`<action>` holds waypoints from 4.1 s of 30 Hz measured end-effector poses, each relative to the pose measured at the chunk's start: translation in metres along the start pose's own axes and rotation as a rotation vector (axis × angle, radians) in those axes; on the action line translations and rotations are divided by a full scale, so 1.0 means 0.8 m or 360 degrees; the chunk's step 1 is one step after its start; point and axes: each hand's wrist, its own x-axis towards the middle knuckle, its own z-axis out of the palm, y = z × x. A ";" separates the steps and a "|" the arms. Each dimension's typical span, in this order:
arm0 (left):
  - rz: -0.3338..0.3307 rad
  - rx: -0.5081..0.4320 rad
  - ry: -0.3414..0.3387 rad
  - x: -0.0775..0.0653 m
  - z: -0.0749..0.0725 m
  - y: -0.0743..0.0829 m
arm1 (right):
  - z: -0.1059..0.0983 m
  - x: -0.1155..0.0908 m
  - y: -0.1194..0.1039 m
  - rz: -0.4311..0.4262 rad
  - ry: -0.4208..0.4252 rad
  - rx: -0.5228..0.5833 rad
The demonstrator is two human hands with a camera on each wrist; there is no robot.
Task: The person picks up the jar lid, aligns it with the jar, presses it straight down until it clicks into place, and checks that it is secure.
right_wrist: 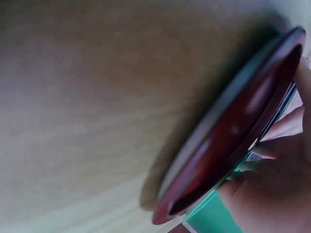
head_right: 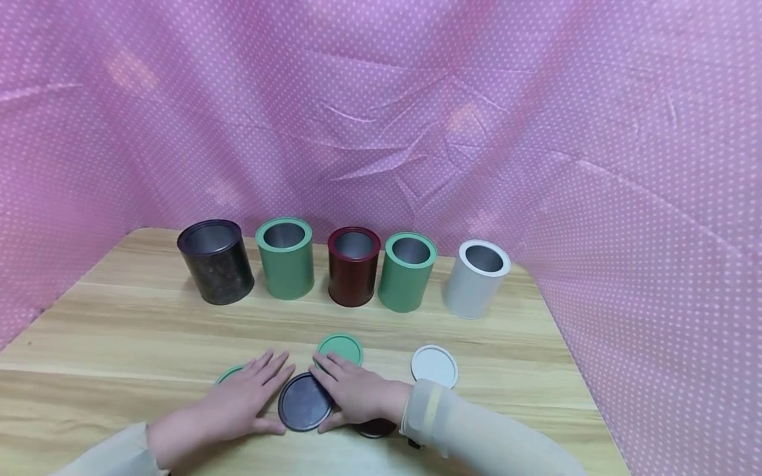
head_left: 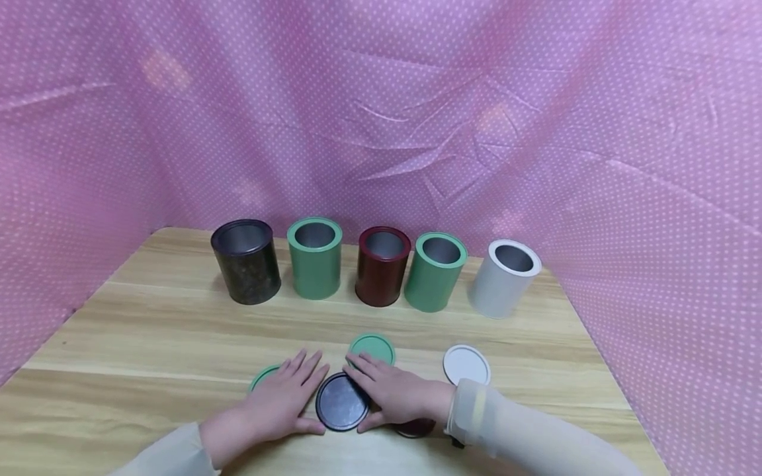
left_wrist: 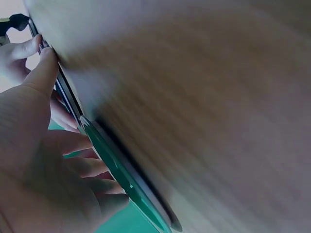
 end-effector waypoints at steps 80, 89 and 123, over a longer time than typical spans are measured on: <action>-0.0331 -0.0415 0.0659 -0.012 -0.103 -0.033 | -0.103 0.058 0.024 -0.0202 0.0791 0.0902; -0.0347 -0.0469 0.0728 -0.016 -0.133 -0.053 | -0.134 0.084 0.013 -0.0172 0.0829 0.0956; -0.0492 -0.0777 0.0843 0.005 -0.197 -0.153 | -0.183 0.209 0.013 -0.0078 0.0991 0.1365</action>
